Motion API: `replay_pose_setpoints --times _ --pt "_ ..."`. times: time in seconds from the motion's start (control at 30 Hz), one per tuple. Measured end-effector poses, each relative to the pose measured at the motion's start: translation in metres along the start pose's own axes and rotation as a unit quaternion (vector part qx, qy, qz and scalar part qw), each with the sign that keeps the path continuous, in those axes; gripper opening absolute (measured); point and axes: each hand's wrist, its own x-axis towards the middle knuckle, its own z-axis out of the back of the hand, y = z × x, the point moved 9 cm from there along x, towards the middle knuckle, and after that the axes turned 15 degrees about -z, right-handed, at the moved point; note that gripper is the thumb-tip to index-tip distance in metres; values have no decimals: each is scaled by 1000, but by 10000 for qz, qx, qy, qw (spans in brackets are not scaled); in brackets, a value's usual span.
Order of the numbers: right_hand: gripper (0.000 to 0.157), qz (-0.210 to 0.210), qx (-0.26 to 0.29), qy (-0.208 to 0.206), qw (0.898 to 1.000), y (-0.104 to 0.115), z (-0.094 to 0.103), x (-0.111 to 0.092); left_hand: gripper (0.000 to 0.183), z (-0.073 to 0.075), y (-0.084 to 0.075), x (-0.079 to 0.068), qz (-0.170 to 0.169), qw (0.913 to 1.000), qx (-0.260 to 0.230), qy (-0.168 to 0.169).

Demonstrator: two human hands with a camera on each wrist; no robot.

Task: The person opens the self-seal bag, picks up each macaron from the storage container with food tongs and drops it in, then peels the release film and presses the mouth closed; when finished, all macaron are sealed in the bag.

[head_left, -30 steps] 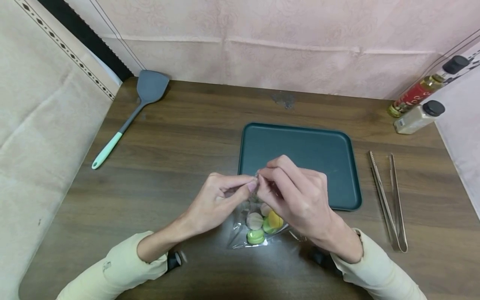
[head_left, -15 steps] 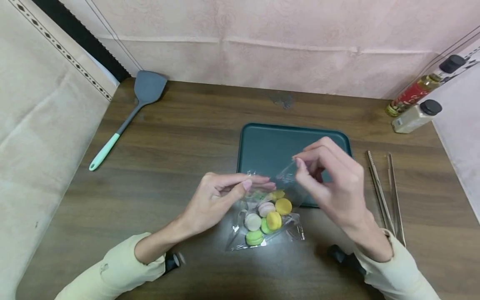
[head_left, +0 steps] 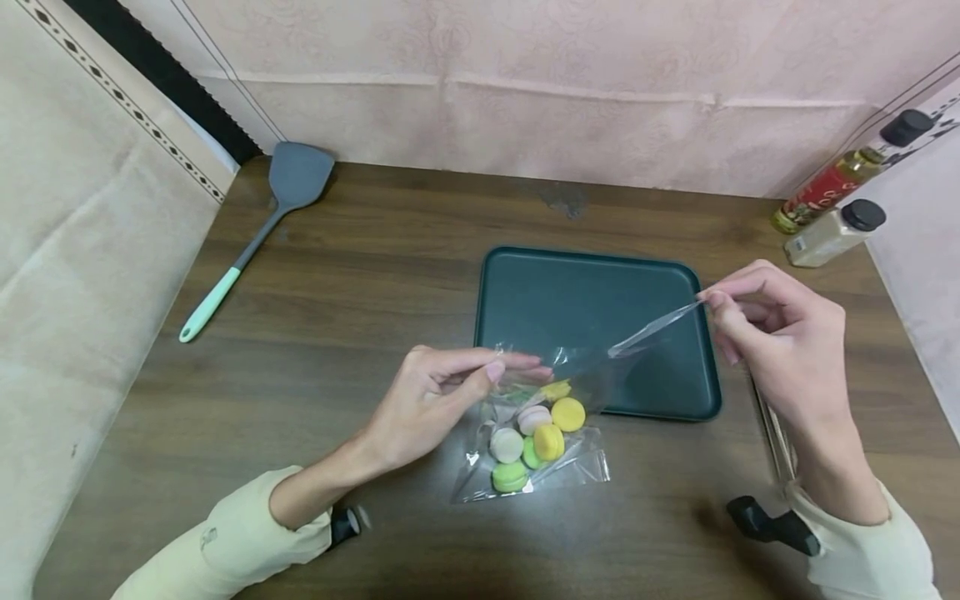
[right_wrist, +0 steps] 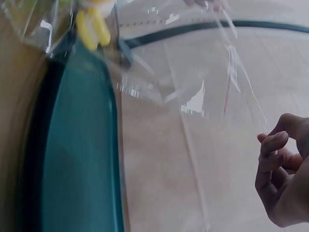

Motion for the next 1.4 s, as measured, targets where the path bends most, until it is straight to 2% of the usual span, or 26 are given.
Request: replay_pose_setpoints --times 0.17,0.37,0.57,0.63,0.8,0.97,1.1,1.2,1.4 --pt "9 -429 71 122 9990 -14 22 7 28 0 -1 0 94 9999 57 -1" --pt "17 -840 72 -17 9964 -32 50 15 28 0 0 -1 172 9998 77 27" --pt "26 -1330 -973 -311 9858 -52 80 25 29 0 0 0 51 10000 2 26" --pt "27 -1431 -1072 -292 9835 -56 87 28 29 -1 0 0 20 10000 3 30" --pt "29 -1551 -583 -218 9859 -65 99 30 31 0 1 0 -18 10000 34 59" --pt "30 -1756 -536 -126 9829 -72 111 31 31 1 0 -1 18 9999 67 81" --pt "34 -1902 -1125 -193 9751 -74 123 31 31 0 1 -1 10 9999 48 104" --pt "37 -2003 -1687 -246 9648 -74 130 33 32 0 3 -1 -37 9999 19 110" --pt "39 -2160 -2045 -275 9543 -75 140 38 29 2 4 -2 -106 9999 15 21"
